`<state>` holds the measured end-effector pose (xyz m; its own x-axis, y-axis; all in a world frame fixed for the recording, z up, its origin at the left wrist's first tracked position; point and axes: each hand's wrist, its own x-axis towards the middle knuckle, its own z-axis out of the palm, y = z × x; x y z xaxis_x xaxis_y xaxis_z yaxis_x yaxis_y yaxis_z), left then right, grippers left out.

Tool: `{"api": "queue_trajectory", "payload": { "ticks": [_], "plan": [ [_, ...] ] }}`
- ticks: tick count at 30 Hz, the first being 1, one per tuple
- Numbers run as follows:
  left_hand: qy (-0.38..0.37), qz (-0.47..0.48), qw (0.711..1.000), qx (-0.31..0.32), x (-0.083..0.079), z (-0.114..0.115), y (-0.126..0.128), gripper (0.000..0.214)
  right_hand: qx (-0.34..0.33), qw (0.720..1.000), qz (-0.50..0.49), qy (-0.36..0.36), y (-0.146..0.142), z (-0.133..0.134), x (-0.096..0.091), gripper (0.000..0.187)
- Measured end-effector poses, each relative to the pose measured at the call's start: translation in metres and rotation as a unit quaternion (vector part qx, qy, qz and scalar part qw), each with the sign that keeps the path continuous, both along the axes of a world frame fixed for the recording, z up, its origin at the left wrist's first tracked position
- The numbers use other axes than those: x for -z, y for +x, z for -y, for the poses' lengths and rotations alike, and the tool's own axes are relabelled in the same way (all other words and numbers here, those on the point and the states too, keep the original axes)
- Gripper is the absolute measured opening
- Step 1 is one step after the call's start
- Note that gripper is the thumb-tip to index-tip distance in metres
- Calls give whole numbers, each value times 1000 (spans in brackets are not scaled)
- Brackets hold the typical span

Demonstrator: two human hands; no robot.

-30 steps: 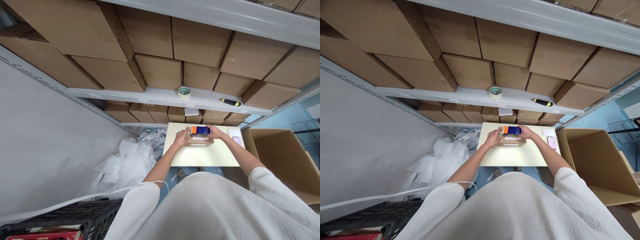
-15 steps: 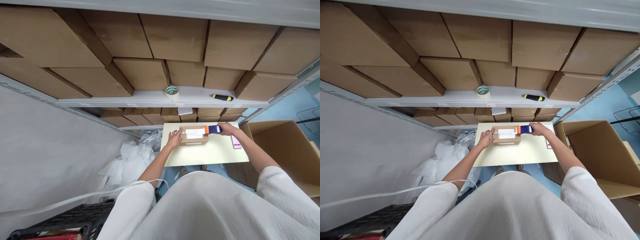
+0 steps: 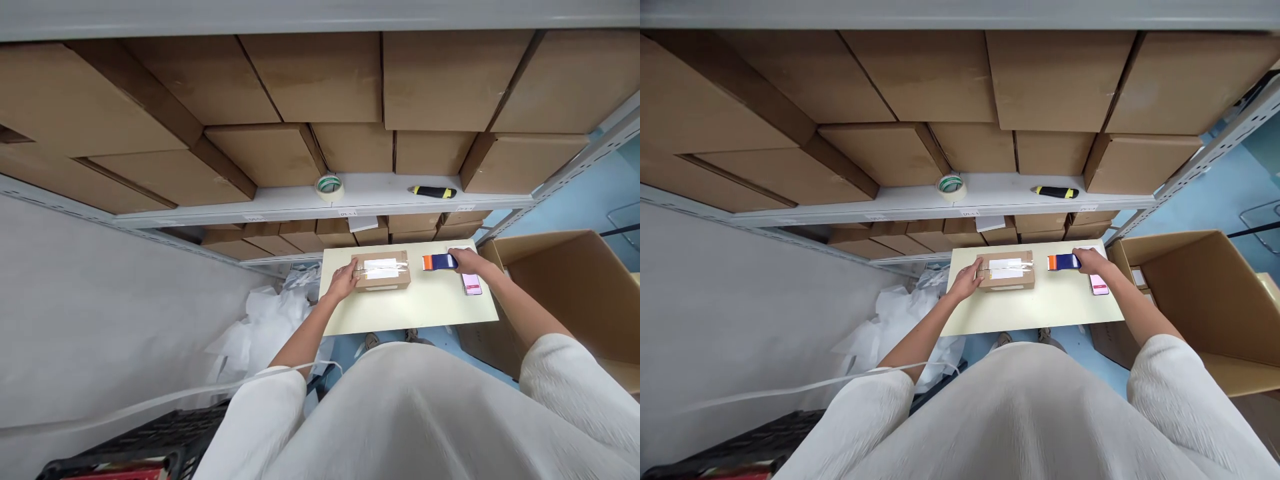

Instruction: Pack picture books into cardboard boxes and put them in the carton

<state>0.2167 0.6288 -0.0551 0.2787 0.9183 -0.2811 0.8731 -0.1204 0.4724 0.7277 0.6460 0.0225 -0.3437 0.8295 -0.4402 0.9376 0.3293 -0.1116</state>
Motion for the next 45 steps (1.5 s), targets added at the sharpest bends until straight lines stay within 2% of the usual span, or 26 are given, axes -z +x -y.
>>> {"api": "queue_trajectory", "payload": {
  "ticks": [6, 12, 18, 24, 34, 37, 41, 43, 45],
  "plan": [
    [-3, 30, 1000, -5, -1, 2, 0, 81, -11, 1000, 18, 1, -1, 0, 9, 34],
    [-14, 34, 999, -14, -3, 3, 1, 83, -16, 999, 41, -6, -7, 1, 9, 38],
    [-28, 47, 998, -28, 2, 5, 3, 85, -5, 996, 82, -30, -51, -1, 10, 47],
    [-33, 66, 996, -42, 7, 7, 4, 85, -6, 993, 115, -40, -98, -15, 5, 51],
    [-34, 79, 995, -47, 3, 6, 6, 87, -4, 986, 154, -68, -128, -40, -10, 49],
    [-30, 81, 995, -51, 2, 6, 7, 89, -5, 984, 165, -73, -139, -38, -3, 45],
    [-38, 79, 995, -50, 1, 8, 7, 88, -17, 986, 154, -70, -148, -22, 18, 45],
    [-43, 80, 995, -49, 0, 8, 6, 88, 4, 988, 131, -81, -139, -15, 28, 48],
    [-41, 85, 994, -50, -1, 9, 6, 89, 61, 987, 95, -117, -120, -9, 33, 50]
  ]
}}
